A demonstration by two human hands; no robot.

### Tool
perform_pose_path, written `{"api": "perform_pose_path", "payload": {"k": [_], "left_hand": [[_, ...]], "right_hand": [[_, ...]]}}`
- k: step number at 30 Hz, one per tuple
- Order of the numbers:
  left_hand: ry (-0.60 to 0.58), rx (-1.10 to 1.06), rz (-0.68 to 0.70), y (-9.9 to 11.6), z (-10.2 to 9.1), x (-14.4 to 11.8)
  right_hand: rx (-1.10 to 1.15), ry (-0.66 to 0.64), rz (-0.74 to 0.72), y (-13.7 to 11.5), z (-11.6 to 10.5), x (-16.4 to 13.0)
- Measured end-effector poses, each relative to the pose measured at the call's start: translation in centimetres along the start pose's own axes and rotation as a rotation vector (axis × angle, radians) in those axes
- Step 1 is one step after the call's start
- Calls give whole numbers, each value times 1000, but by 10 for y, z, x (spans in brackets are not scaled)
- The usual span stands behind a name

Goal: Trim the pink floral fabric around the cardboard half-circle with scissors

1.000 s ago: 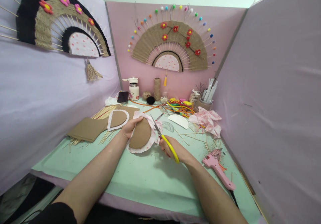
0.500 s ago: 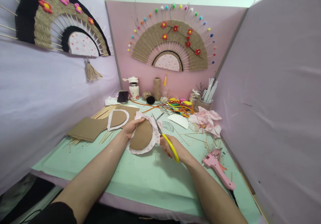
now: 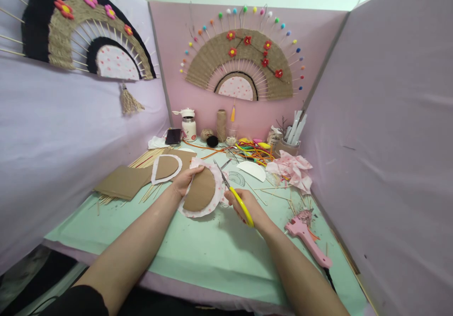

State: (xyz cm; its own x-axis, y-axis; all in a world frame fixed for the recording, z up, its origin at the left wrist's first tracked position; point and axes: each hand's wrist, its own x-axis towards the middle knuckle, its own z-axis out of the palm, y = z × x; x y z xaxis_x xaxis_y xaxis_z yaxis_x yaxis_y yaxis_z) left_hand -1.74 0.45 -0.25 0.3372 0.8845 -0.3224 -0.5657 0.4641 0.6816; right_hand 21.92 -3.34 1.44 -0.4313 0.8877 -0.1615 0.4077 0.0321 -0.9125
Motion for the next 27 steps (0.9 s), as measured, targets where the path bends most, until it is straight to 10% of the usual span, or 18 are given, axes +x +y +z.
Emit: {"api": "perform_pose_path", "payload": {"k": [27], "left_hand": [[-23,110,151,-4,-3,1]], "right_hand": [[-125,-151,-333,4,-1,-1]]}}
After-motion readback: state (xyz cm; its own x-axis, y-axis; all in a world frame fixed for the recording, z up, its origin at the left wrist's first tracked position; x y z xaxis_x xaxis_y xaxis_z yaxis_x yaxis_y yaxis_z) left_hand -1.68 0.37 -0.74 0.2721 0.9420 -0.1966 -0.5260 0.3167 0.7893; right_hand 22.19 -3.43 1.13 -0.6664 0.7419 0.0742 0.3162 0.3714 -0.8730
